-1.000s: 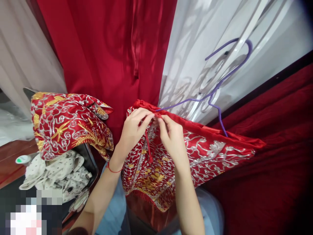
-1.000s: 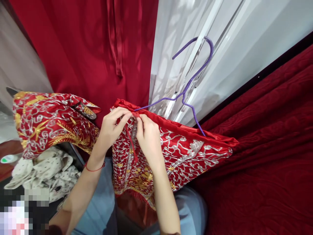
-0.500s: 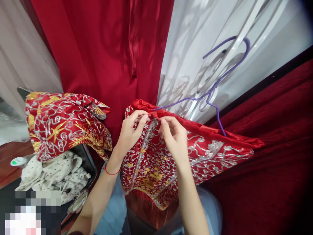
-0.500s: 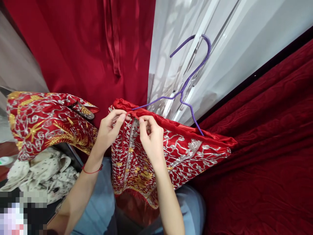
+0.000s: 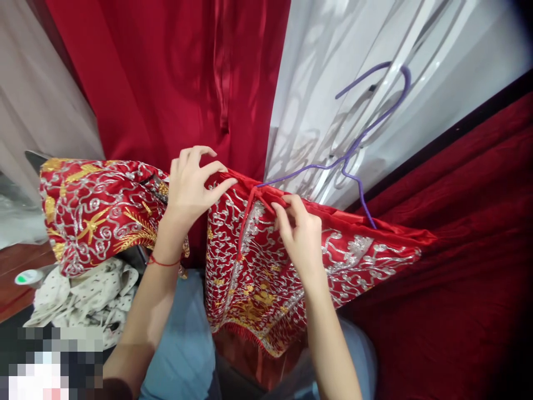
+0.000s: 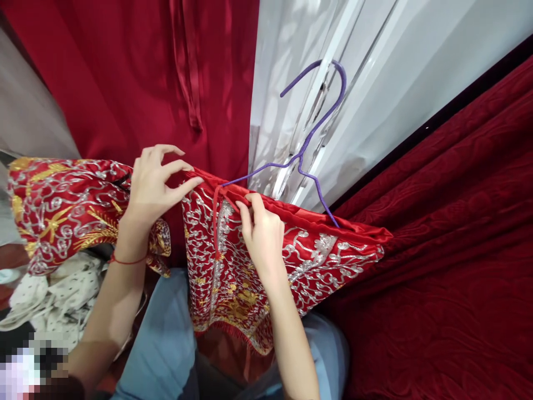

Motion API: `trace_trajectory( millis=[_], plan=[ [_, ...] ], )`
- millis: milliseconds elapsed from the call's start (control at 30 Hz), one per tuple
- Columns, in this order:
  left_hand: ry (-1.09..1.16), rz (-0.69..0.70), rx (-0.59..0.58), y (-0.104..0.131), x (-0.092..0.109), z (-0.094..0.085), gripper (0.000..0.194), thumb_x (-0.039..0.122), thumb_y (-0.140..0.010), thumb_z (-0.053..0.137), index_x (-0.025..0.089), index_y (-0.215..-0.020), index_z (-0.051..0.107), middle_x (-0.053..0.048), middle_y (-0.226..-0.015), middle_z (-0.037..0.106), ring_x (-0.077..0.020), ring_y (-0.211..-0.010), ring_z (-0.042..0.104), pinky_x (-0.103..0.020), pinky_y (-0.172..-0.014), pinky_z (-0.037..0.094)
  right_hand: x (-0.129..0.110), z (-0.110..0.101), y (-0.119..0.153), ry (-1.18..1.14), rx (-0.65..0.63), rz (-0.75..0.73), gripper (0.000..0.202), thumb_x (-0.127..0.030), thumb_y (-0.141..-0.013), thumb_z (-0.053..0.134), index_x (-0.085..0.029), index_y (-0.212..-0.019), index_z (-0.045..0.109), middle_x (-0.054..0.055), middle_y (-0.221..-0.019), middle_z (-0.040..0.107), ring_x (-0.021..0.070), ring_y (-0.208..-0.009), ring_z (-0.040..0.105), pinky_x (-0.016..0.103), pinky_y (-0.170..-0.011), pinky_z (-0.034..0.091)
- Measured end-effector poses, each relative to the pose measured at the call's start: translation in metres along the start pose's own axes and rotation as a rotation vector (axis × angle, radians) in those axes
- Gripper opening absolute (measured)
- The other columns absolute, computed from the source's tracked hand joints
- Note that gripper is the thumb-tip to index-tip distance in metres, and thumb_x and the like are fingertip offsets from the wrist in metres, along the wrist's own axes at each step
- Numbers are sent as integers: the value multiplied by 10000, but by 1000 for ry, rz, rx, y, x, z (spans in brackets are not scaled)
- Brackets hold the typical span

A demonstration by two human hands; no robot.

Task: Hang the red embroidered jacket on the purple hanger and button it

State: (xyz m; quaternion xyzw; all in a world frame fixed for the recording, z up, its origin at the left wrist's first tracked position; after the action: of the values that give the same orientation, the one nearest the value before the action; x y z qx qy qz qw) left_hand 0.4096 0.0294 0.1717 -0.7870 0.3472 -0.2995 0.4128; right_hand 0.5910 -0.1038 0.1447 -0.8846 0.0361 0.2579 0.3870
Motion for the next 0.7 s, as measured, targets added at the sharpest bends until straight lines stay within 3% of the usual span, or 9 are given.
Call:
trace_trajectory(
  millis=[100, 167, 233, 333, 433, 600, 700],
  plan=[
    [28, -79, 136, 7, 2, 2, 241, 463, -802, 728, 245, -879, 660, -90, -1151, 622, -309, -1087, 568, -478, -952, 450, 0, 1, 2, -9, 22, -8, 183, -346, -995, 480, -200, -1009, 588, -25, -621, 615, 107, -498, 534, 234, -522, 359],
    [99, -143, 251, 20, 13, 4, 265, 438, -823, 713, 221, -959, 645, -96, -1131, 619, -270, -1046, 589, -432, -922, 472, -1, 2, 3, -37, 56, 0, 174, -339, -986, 495, -196, -1054, 566, -36, -613, 600, 109, -504, 538, 231, -514, 359],
    [220, -174, 288, 35, 29, 8, 265, 404, -855, 683, 195, -1005, 619, -82, -1057, 633, -217, -961, 612, -366, -868, 496, -1, 3, 5, -107, 103, 17, 233, -337, -976, 507, -188, -1155, 508, -52, -614, 583, 113, -517, 550, 227, -514, 380],
    [431, -184, 104, 47, 51, 22, 209, 383, -895, 644, 195, -979, 607, -31, -912, 665, -156, -829, 629, -291, -797, 506, -2, 6, 9, -237, 190, 23, 285, -321, -966, 514, -192, -1202, 419, -73, -628, 550, 109, -528, 558, 221, -524, 420],
    [585, -217, -32, 52, 57, 33, 161, 355, -943, 581, 198, -940, 615, -23, -876, 681, -146, -819, 641, -272, -787, 507, -3, 9, 16, -291, 264, 14, 204, -303, -956, 531, -221, -1098, 410, -72, -656, 553, 97, -529, 559, 207, -516, 420],
    [962, -250, -98, 61, 39, 26, 208, 297, -980, 508, 225, -1166, 565, -14, -860, 660, -99, -644, 596, -227, -626, 493, 1, 11, 22, -114, 132, -61, 91, -297, -961, 522, -210, -935, 522, -43, -660, 610, 69, -466, 498, 195, -489, 362],
    [827, -135, -282, 68, 33, 17, 170, 249, -951, 524, 218, -1006, 682, -29, -860, 656, -108, -673, 584, -231, -614, 468, 10, 6, 18, 13, 47, -37, 178, -307, -976, 500, -197, -939, 634, -21, -629, 637, 89, -480, 531, 216, -526, 374]
  ],
)
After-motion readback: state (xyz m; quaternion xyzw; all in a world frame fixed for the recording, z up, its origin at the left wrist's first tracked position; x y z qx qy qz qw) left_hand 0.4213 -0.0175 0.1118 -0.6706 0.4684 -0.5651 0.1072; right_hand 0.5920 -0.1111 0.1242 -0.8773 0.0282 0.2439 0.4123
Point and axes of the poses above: each hand's wrist, its own y-axis away from the middle knuckle, its own z-axis out of the palm, x = y × z, the point moved 4 cm from there along -y, towards the middle knuckle
